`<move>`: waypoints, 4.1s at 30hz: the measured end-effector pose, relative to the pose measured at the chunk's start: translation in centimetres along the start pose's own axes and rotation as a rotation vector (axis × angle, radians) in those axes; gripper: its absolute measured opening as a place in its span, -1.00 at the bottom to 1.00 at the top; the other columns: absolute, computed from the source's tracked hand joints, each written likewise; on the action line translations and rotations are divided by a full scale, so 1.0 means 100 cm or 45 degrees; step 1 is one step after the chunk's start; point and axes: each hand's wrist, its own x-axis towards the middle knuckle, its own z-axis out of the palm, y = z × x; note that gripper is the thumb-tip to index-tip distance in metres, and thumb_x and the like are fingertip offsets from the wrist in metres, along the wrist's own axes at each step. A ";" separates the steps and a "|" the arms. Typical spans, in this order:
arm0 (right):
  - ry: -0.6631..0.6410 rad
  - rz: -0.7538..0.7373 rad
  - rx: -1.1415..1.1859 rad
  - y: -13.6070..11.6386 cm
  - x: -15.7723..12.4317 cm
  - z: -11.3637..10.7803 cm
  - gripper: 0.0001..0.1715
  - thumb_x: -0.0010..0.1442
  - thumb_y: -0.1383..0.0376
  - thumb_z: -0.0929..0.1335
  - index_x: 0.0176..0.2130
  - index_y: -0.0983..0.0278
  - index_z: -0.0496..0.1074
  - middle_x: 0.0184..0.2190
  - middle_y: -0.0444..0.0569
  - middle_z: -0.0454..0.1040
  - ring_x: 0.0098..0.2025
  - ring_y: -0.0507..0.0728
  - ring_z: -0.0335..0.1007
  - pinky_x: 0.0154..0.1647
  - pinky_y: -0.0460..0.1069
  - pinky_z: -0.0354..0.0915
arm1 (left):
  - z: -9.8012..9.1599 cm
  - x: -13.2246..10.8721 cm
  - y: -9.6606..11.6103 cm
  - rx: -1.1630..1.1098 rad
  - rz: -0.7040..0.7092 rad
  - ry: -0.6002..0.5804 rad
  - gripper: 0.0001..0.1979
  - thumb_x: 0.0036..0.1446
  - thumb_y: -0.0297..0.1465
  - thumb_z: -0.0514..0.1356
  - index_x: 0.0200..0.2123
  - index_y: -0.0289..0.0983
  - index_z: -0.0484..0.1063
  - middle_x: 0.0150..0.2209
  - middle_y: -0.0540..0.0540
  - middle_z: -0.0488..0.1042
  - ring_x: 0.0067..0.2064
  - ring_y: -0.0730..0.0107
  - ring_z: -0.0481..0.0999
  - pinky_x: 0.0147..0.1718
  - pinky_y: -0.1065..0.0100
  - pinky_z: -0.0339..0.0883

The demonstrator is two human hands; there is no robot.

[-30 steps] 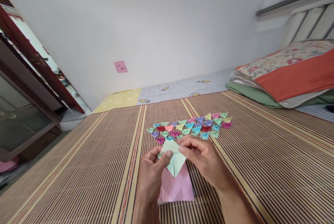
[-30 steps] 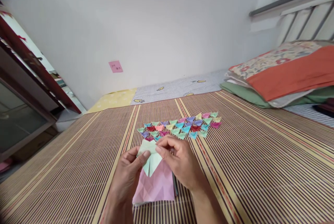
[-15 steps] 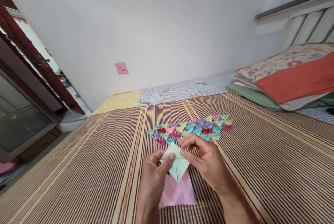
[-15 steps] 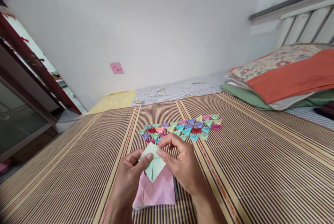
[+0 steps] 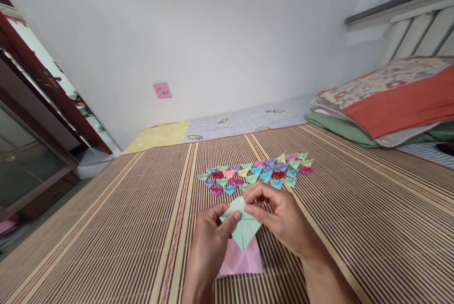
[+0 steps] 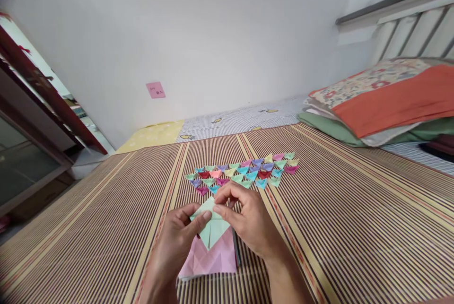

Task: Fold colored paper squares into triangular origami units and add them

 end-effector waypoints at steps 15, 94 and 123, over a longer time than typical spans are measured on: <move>-0.057 0.113 -0.023 -0.002 -0.001 -0.003 -0.88 0.26 0.35 0.43 -0.35 0.23 0.47 -0.42 -0.15 0.44 -0.35 0.07 0.36 -0.31 -0.02 0.26 | 0.000 -0.002 -0.001 0.103 0.010 -0.089 -0.63 0.12 -0.14 0.36 -0.53 -0.30 0.46 -0.57 0.06 0.20 -0.50 0.47 0.12 -0.50 0.40 0.02; 0.011 -0.209 -0.341 -0.003 -0.001 0.007 -0.60 0.16 0.68 0.37 -0.29 0.20 0.54 -0.01 -0.07 0.49 0.11 0.15 0.45 0.11 0.06 0.34 | 0.004 0.006 -0.017 -0.191 0.103 0.289 -0.68 -0.03 -0.29 0.48 -0.18 -0.27 0.72 -0.40 -0.10 0.62 -0.45 0.45 0.46 -0.46 0.46 0.32; 0.102 0.102 0.207 0.018 0.002 0.010 -0.83 0.25 0.30 0.45 -0.38 0.24 0.45 -0.42 -0.14 0.43 -0.34 0.07 0.35 -0.29 -0.04 0.28 | 0.010 0.005 -0.014 -0.015 0.052 -0.099 -0.77 0.11 -0.25 0.39 -0.36 -0.33 0.66 -0.49 -0.02 0.40 -0.43 0.40 0.29 -0.42 0.38 0.16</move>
